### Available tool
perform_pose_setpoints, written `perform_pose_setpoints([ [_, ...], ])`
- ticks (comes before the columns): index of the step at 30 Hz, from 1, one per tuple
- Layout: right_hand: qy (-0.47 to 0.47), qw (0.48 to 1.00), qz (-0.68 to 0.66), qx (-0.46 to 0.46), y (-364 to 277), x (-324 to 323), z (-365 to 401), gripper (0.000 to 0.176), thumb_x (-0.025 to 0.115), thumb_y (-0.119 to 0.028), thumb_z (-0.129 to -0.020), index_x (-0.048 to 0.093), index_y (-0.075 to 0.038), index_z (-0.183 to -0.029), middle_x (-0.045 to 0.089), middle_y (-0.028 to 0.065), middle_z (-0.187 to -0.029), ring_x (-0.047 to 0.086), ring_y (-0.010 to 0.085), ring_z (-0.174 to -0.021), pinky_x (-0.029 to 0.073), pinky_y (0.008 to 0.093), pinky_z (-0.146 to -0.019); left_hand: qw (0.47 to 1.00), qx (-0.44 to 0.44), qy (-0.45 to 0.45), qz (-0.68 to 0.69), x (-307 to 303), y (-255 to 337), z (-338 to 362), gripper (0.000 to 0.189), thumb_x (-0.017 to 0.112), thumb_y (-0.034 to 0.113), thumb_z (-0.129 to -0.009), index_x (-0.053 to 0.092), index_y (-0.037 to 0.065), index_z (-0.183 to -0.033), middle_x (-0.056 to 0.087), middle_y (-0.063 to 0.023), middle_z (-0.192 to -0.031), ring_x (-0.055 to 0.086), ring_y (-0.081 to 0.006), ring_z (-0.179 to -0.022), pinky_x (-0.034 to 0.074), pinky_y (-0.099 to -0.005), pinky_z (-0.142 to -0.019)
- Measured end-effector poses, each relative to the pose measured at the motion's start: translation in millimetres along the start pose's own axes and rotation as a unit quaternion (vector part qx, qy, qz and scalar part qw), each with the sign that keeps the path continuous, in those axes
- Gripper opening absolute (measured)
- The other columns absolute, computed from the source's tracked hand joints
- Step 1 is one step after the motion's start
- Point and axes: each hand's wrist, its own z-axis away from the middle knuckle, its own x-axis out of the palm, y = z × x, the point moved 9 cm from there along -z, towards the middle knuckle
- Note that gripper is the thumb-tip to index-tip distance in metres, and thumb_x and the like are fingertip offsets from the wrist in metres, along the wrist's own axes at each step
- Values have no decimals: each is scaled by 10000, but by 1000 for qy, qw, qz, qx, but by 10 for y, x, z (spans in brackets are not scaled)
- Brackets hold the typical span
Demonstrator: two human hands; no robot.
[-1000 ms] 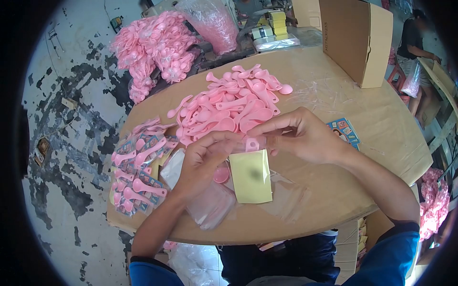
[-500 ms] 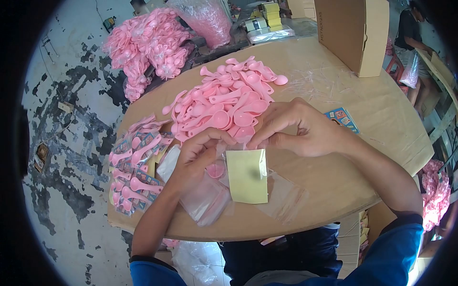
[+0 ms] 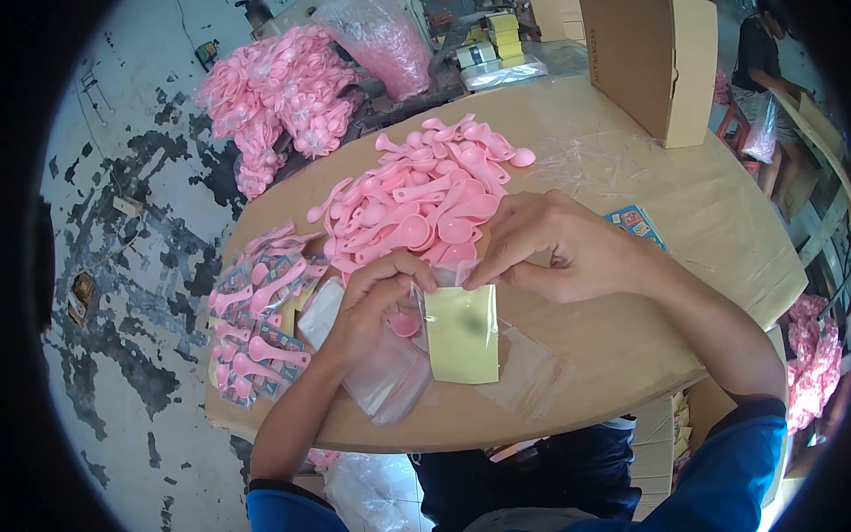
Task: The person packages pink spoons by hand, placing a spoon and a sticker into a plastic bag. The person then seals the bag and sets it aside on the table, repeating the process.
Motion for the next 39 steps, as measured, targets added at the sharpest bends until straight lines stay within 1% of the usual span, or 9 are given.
perform_pose_setpoints([
  [8, -21, 999, 35, -4, -40, 14, -6, 325, 596, 76, -723, 758, -108, -936, 687, 67, -795, 633, 230, -817, 482, 346, -764, 997, 16, 30, -63, -7, -88, -29, 167, 649, 48, -906, 483, 67, -894, 533, 37, -828, 514, -10, -645, 356, -160, -512],
  [14, -53, 998, 27, -18, -6, 57, 20, 381, 552, 123, -705, 759, -112, -922, 673, 101, -860, 632, 254, -857, 492, 365, -777, 998, -48, 13, 24, 45, -55, -25, 301, 710, -53, -816, 457, 73, -919, 556, 16, -802, 567, -37, -639, 468, -184, -544],
  [20, 25, 994, -44, 100, 102, -80, 18, 408, 544, 132, -703, 724, -104, -983, 659, 100, -929, 627, 271, -909, 503, 364, -772, 998, -10, 38, 43, -45, 43, -45, 370, 713, -103, -763, 445, 81, -941, 651, -61, -923, 692, -174, -845, 583, -267, -773],
  [25, -21, 998, 19, 60, -75, 185, -22, 344, 535, 100, -758, 689, -68, -1015, 629, 102, -980, 616, 281, -923, 502, 377, -788, 984, 72, 161, 10, -467, 239, -35, 327, 708, -61, -805, 474, 46, -1008, 658, -71, -962, 661, -128, -897, 550, -254, -776],
  [29, -49, 989, 27, 140, -43, 370, -2, 258, 591, -56, -851, 631, -21, -1104, 617, 122, -1036, 590, 312, -1002, 475, 411, -861, 888, 221, 383, -127, -1178, 965, 387, 474, 666, -80, -822, 498, 36, -1250, 671, -54, -961, 637, -79, -853, 516, -227, -769],
  [33, -90, 968, 181, 151, -57, 557, 102, 449, 661, -237, -859, 534, 15, -1209, 600, 154, -1069, 559, 338, -1057, 438, 414, -911, 742, 299, 502, -328, -1591, 1516, 934, 542, 652, -20, -855, 455, 43, -1357, 689, -101, -1036, 650, -126, -886, 491, -242, -801],
  [36, -100, 953, 206, 196, -23, 557, 102, 521, 691, -282, -841, 500, 23, -1218, 594, 166, -1071, 550, 340, -1065, 433, 409, -911, 675, 122, 374, -625, -1911, 1249, 786, 520, 689, 116, -851, 502, 61, -1333, 668, -160, -1132, 655, -221, -974, 496, -300, -847],
  [37, -114, 948, 190, 228, -2, 540, 103, 517, 696, -283, -836, 500, 16, -1210, 593, 168, -1066, 553, 341, -1056, 437, 413, -903, 754, 48, 321, -571, -2143, 882, 722, 542, 714, 183, -825, 524, 70, -1320, 651, -164, -1170, 638, -262, -1024, 488, -336, -878],
  [39, -123, 937, 173, 276, 44, 517, 117, 527, 723, -296, -812, 512, -3, -1196, 598, 155, -1041, 564, 336, -1018, 451, 411, -878, 787, -55, 210, -577, -2278, 319, 676, 576, 751, 268, -785, 559, 72, -1292, 624, -172, -1223, 613, -305, -1087, 478, -377, -918],
])
